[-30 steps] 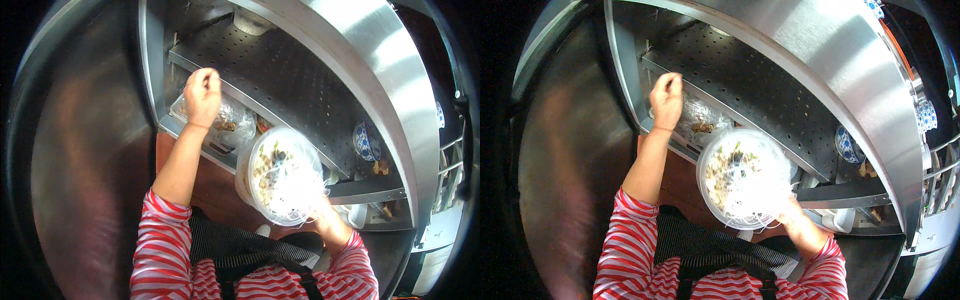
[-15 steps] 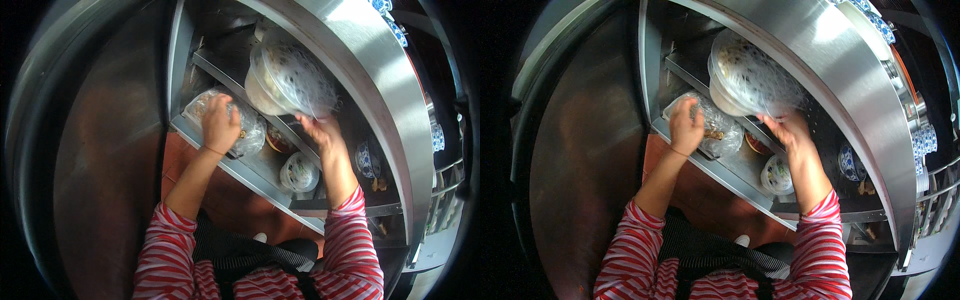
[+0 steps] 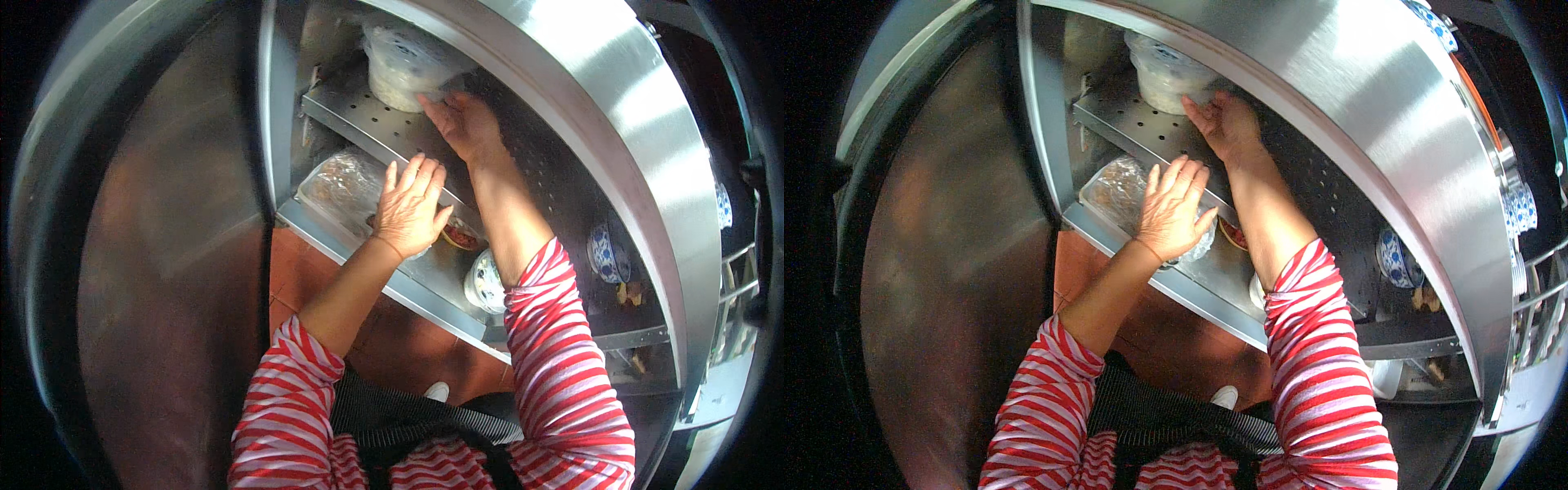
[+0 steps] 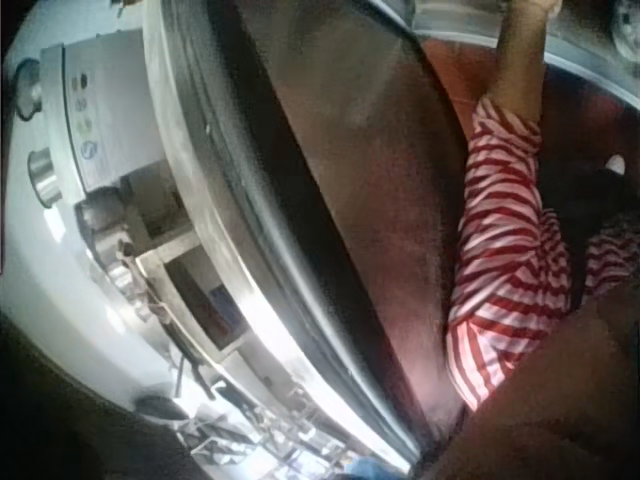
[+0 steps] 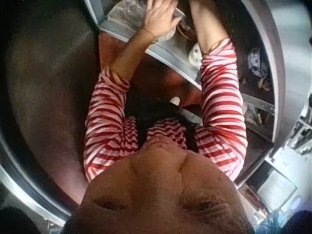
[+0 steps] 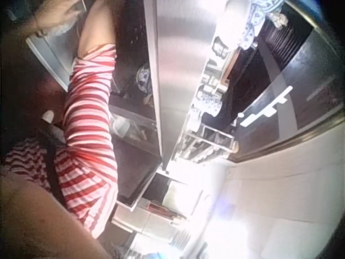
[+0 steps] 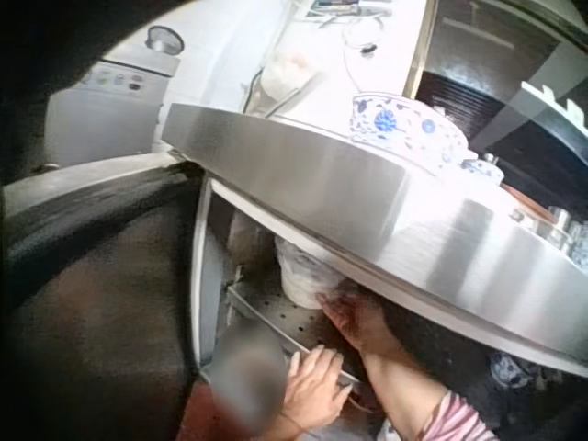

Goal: The person retrieves ingredients from a refrigerator and adds them to multiple bowls of noodles on a stainless steel table. They add sliced mushrooms, diced tomatoes, and black fungus to each bowl by hand.

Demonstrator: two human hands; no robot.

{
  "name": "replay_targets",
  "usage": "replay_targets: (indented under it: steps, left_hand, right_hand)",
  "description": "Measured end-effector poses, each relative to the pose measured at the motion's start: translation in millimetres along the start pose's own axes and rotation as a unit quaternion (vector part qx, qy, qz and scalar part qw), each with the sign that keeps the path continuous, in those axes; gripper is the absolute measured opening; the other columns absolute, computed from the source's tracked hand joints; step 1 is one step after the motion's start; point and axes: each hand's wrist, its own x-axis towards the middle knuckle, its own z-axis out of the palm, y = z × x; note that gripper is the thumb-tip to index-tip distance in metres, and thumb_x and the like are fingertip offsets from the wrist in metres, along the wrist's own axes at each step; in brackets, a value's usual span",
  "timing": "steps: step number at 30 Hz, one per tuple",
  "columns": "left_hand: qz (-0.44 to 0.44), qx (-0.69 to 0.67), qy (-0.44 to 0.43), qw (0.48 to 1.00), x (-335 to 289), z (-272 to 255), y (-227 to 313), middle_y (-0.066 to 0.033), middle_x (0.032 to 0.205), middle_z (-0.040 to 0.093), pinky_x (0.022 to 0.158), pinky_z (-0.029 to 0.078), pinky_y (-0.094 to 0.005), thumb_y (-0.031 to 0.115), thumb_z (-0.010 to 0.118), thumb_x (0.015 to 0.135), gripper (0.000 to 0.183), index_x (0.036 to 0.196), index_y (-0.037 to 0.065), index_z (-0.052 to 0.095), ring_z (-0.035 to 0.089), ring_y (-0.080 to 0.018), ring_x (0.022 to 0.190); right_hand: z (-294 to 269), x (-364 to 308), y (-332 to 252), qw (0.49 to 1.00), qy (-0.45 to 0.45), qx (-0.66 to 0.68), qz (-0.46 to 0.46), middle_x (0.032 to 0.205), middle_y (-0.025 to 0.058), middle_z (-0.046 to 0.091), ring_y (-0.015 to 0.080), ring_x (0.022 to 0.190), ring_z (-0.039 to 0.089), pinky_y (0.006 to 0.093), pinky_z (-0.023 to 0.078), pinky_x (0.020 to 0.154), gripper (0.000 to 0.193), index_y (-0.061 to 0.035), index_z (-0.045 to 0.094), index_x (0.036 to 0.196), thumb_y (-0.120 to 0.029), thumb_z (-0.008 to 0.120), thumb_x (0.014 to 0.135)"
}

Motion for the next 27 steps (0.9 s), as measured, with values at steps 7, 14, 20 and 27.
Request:
replay_targets:
  steps: [7, 14, 20, 27]
  left_hand:
    - [-0.002, 0.037, -0.047, 0.998, 17, 37, 4, -0.0122, 0.123, 0.044, 0.100, 0.020, -0.0531, 0.036, 0.059, 0.074, 0.056, 0.119, 0.004, 0.045, 0.033, -0.0284, 0.122]
    - [-0.007, 0.049, -0.030, 0.998, 13, 63, 15, -0.0107, 0.124, 0.043, 0.101, 0.020, -0.0510, 0.036, 0.062, 0.072, 0.059, 0.118, 0.003, 0.047, 0.033, -0.0275, 0.122]
    - [-0.007, 0.050, -0.049, 0.998, 18, 72, 20, -0.0102, 0.125, 0.043, 0.099, 0.020, -0.0533, 0.036, 0.063, 0.070, 0.059, 0.118, 0.004, 0.047, 0.032, -0.0284, 0.122]
    - [-0.013, 0.061, -0.047, 0.997, 25, 77, 18, -0.0092, 0.127, 0.041, 0.099, 0.022, -0.0527, 0.032, 0.064, 0.070, 0.059, 0.120, 0.005, 0.046, 0.031, -0.0287, 0.123]
  right_hand:
    - [-90, -114, -8, 0.943, -0.291, -0.023, 0.161, 0.113, 0.0192, 0.053, 0.0286, 0.099, 0.057, 0.0363, 0.048, 0.082, 0.041, 0.0022, 0.039, 0.124, -0.023, 0.041, 0.091]
    - [-327, -244, 98, 0.893, 0.175, -0.109, 0.400, 0.100, 0.0189, 0.059, 0.0309, 0.087, 0.061, 0.0357, 0.052, 0.075, 0.033, 0.0014, 0.048, 0.108, -0.025, 0.051, 0.087]
    - [-443, -235, 112, 0.921, 0.335, 0.090, 0.177, 0.102, 0.0168, 0.046, 0.0380, 0.093, 0.057, 0.0442, 0.052, 0.075, 0.039, 0.0014, 0.031, 0.113, -0.025, 0.045, 0.088]
    - [-452, -189, 122, 0.914, 0.389, 0.046, 0.105, 0.104, 0.0150, 0.058, 0.0288, 0.088, 0.060, 0.0371, 0.055, 0.062, 0.039, -0.0008, 0.046, 0.113, -0.029, 0.053, 0.087]
